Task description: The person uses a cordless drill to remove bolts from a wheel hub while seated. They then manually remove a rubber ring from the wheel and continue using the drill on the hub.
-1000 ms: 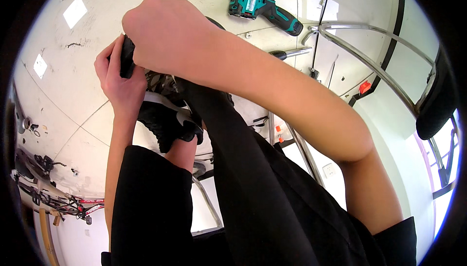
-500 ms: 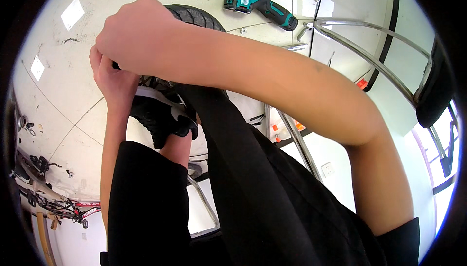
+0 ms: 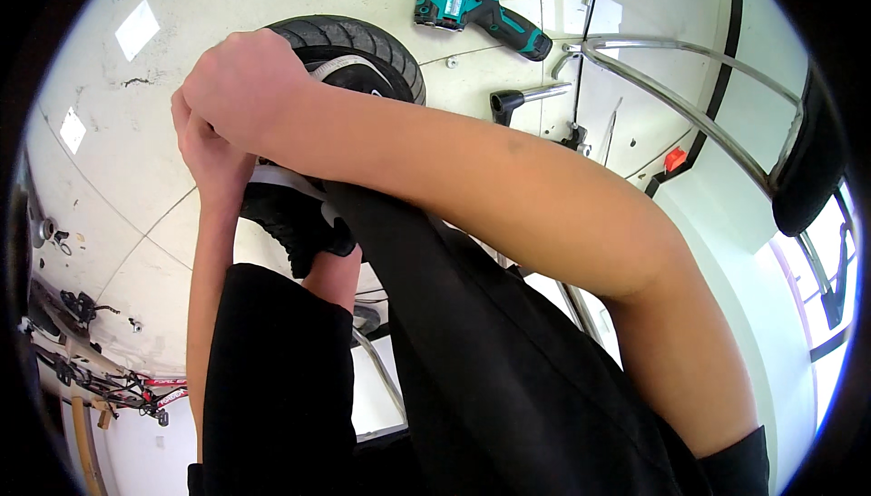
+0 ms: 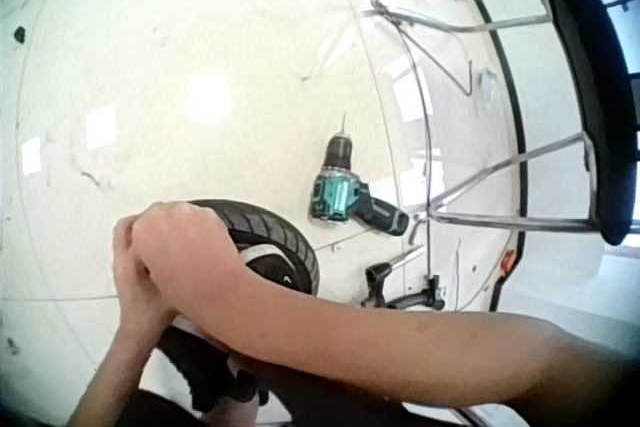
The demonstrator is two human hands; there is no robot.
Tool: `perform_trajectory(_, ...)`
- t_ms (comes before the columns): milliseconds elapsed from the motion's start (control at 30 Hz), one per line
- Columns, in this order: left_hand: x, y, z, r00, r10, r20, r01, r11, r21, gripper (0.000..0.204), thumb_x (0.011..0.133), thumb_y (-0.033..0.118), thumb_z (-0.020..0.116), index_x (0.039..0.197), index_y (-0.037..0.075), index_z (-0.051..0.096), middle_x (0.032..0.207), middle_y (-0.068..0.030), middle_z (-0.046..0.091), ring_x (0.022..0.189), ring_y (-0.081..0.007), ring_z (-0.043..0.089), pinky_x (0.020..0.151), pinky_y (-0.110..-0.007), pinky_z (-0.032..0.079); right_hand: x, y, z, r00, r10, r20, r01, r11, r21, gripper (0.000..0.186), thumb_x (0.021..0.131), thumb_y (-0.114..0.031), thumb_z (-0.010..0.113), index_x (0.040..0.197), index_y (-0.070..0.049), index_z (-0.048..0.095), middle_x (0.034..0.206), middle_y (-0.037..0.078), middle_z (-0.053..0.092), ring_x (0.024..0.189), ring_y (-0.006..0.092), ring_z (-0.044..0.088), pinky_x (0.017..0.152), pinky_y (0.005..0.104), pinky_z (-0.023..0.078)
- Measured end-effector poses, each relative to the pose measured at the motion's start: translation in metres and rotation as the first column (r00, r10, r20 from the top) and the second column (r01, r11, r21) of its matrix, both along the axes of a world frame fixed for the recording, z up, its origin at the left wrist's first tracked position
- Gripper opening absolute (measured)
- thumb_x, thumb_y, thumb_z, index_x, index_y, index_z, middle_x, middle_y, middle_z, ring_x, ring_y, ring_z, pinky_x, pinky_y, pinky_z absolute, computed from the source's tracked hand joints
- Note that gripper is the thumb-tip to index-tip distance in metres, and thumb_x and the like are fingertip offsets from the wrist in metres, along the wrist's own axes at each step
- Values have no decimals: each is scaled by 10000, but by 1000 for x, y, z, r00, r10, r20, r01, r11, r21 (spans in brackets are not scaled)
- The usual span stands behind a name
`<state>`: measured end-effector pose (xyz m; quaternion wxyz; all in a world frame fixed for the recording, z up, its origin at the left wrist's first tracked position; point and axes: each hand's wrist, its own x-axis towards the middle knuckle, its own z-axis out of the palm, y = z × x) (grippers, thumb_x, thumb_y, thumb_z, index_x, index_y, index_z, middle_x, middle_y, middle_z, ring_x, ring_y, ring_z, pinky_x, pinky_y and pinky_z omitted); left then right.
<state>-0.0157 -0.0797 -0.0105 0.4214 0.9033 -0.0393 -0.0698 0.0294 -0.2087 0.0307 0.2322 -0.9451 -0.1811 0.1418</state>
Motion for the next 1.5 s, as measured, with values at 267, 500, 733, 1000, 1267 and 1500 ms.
perform_trajectory(267,3,-2,4,998,-7,-61,7,1000,4,494,703,58,761,1178,52,624,1204,-97,525,1120,-288,499,914,-373,448,6,-3,-4,996,-31,-84,33,999,27,102,548,-82,684,627,-38,638,623,130,629,577,296,657,489,353,520)
perform_trajectory(500,4,-3,6,998,-56,-15,56,998,40,619,721,-46,692,1313,0,518,1218,-168,487,1120,-325,488,947,-383,436,16,-13,7,915,-203,-347,234,971,49,156,620,-107,633,710,21,633,651,206,625,652,374,659,573,405,543)
perform_trajectory(733,0,-4,4,998,-53,-22,53,998,23,656,747,-38,698,1363,26,481,1240,-173,451,1155,-323,464,980,-388,414,16,-20,0,884,-314,-345,353,934,55,182,624,-65,598,739,69,551,628,259,588,575,418,613,563,442,524)
perform_trajectory(1000,6,1,6,976,-218,29,209,962,176,676,714,-31,686,1357,17,483,1286,-214,449,1159,-376,450,980,-425,405,11,-19,-8,911,-277,-305,314,946,79,161,659,-63,586,761,56,551,621,248,583,556,402,603,539,439,515)
perform_trajectory(1267,16,-3,9,930,-367,-32,350,854,385,663,756,62,680,1375,-8,452,1290,-250,439,1181,-406,435,994,-492,374,19,-14,-18,915,-237,-328,253,967,8,225,804,-181,613,790,40,575,665,217,621,597,370,639,556,404,531)
perform_trajectory(1500,21,-6,8,922,-368,-120,386,854,348,478,796,148,674,1247,26,570,1353,-249,403,1232,-424,393,1033,-486,343,15,-13,-24,930,-202,-307,214,977,7,248,850,-218,582,828,29,591,635,191,622,576,348,641,553,399,535)
